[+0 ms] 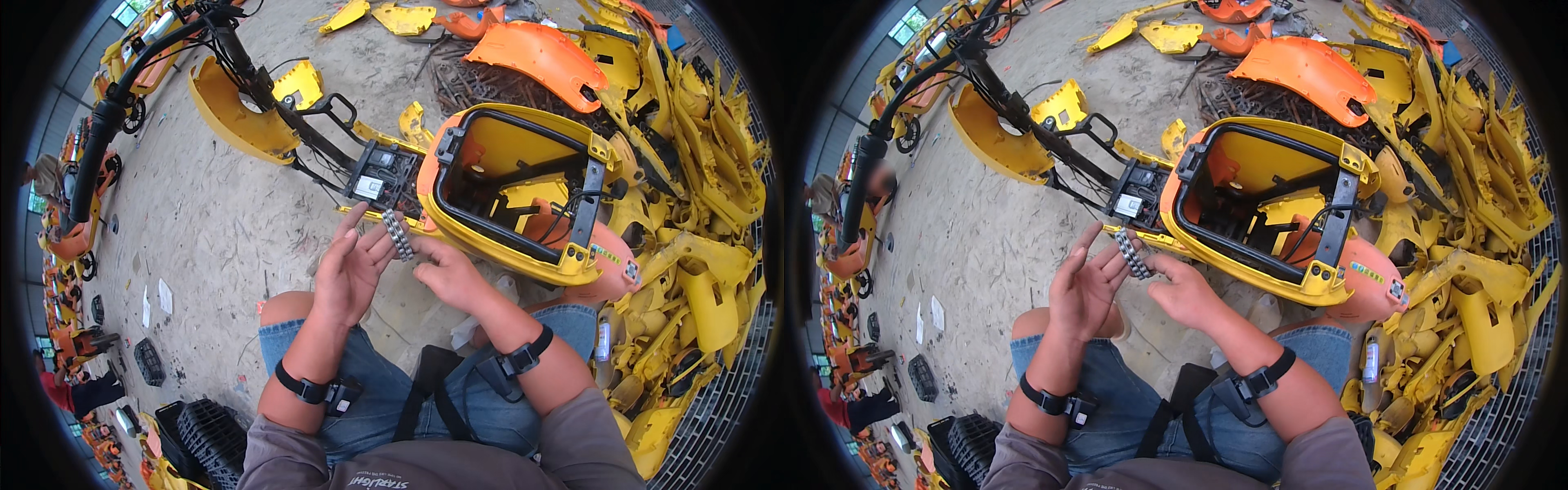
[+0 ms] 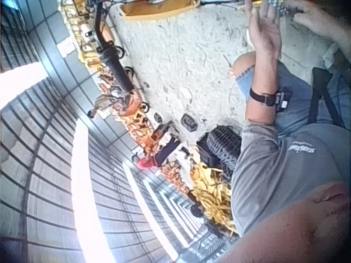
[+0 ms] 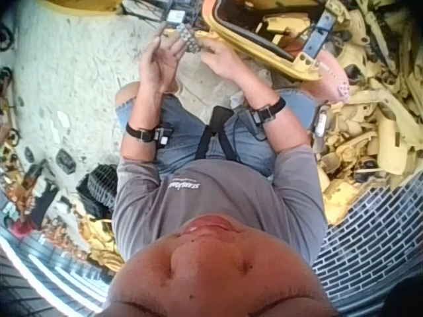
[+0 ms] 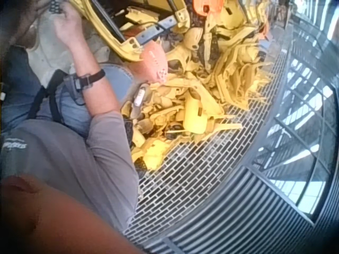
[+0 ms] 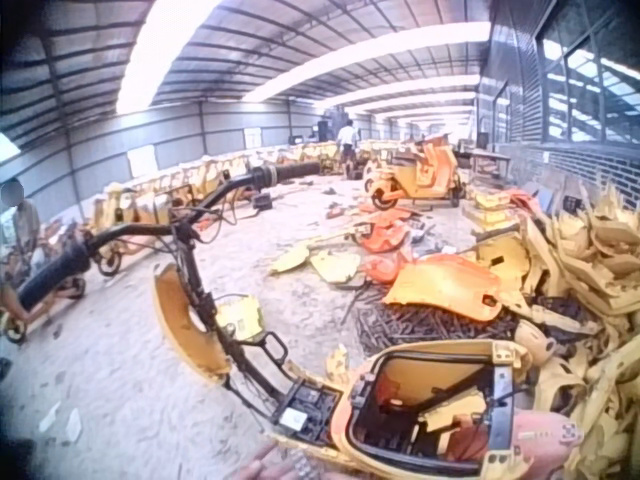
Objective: The person handles a metal drive chain by hand and uses a small tool to adjust a link before positioning it onto the chassis of a yellow electric scooter while sitting on the floor.
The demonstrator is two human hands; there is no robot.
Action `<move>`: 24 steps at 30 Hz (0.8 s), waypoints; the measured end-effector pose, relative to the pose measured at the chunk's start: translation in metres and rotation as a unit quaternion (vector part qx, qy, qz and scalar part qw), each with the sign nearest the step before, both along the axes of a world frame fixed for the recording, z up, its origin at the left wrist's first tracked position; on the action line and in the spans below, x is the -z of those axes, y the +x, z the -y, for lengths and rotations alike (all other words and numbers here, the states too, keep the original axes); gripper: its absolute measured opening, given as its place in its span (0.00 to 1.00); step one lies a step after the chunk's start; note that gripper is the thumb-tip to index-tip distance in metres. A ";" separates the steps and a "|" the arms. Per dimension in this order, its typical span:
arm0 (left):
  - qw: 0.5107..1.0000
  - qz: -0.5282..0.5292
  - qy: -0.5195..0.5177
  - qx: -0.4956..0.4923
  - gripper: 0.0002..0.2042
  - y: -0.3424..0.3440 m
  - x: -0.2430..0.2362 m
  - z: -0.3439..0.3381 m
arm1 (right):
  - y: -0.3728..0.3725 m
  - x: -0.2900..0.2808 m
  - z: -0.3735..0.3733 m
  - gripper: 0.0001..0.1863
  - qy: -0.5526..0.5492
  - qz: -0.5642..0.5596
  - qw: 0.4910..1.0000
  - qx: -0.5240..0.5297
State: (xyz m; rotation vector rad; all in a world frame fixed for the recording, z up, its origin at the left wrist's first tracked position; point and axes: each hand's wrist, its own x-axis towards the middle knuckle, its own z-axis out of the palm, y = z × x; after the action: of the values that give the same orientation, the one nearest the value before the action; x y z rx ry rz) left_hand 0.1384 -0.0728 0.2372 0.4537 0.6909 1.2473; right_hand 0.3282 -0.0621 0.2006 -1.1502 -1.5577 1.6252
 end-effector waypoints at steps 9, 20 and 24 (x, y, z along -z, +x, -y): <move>1.000 0.017 0.011 -0.013 0.29 -0.002 0.004 0.000 | -0.004 0.005 0.003 0.14 -0.060 -0.067 0.995 -0.046; 0.996 -0.085 -0.031 0.000 0.25 -0.001 0.014 -0.002 | -0.003 -0.006 0.003 0.10 -0.050 -0.123 0.990 -0.045; 0.985 -0.139 -0.085 0.060 0.21 0.005 0.023 -0.003 | -0.001 -0.006 0.002 0.10 -0.063 -0.166 0.984 -0.019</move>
State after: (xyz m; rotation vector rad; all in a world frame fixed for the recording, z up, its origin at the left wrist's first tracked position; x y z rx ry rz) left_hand 0.1431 -0.0698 0.2143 0.5242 0.9839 1.0109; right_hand 0.3267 -0.0644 0.2066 -0.8593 -1.2859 1.8536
